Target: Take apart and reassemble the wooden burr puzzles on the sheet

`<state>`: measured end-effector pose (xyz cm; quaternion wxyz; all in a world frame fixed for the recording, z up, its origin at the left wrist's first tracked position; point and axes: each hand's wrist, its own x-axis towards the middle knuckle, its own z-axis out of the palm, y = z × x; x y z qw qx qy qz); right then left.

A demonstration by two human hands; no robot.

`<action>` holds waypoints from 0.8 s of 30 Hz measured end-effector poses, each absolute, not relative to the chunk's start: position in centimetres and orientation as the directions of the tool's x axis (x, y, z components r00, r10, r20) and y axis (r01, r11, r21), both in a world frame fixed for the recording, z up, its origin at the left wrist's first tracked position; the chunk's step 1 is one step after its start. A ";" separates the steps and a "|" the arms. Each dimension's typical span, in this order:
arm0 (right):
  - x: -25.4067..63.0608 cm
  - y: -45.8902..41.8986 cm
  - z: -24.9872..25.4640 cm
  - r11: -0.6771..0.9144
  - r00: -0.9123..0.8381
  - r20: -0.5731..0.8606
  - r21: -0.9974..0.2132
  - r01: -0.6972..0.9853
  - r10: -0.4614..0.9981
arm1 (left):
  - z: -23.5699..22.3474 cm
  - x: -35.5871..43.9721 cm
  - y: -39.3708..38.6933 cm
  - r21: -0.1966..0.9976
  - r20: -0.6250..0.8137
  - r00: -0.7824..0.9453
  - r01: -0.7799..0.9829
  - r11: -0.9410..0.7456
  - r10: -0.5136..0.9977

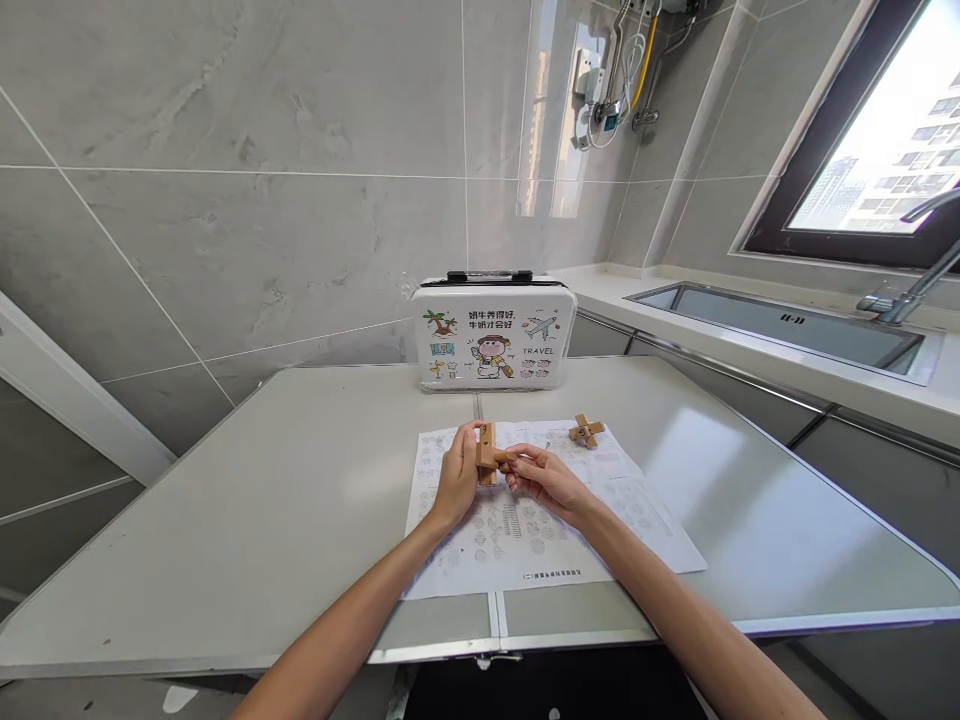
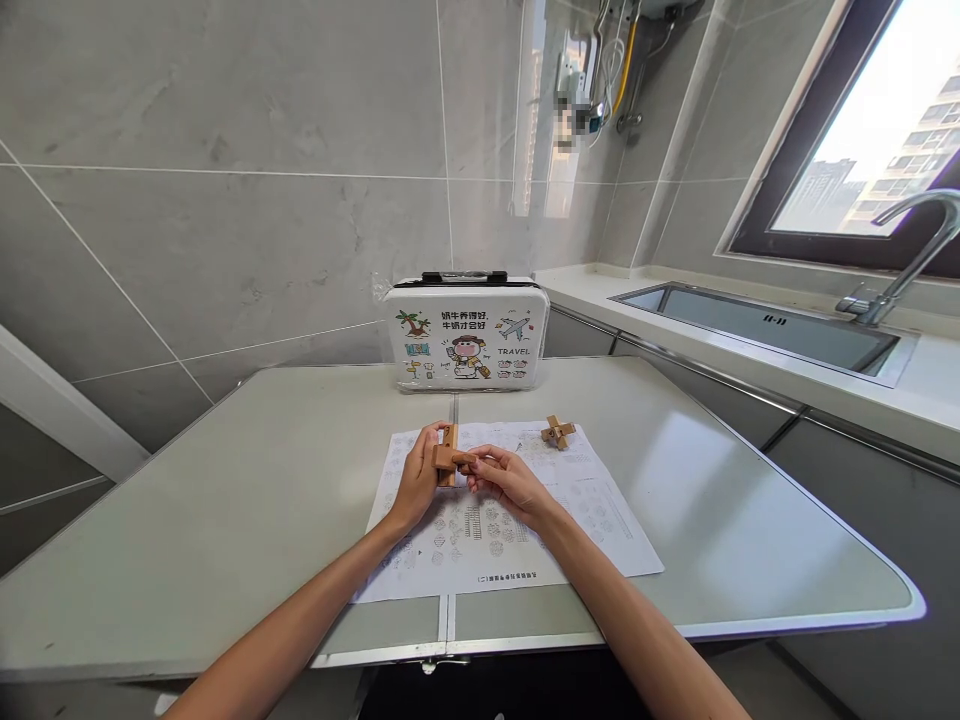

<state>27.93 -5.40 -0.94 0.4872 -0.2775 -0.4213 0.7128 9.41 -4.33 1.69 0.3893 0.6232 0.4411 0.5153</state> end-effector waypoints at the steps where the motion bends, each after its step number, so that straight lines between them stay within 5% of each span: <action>1: 27.9 -5.4 -0.9 -0.167 -0.368 0.016 -0.872 -0.459 0.930 | 1.7 9.4 -4.3 0.941 0.300 0.078 0.139 -0.308 0.951; 14: 28.5 -5.9 0.1 -0.223 -0.456 -0.017 -0.888 -0.403 0.890 | 1.4 9.1 -3.8 0.972 0.212 0.193 0.056 -0.226 0.958; 24: 28.4 -6.0 0.6 -0.045 -0.370 0.072 -0.953 -0.300 0.926 | 1.4 9.0 -3.0 0.991 0.066 0.360 -0.134 -0.018 0.931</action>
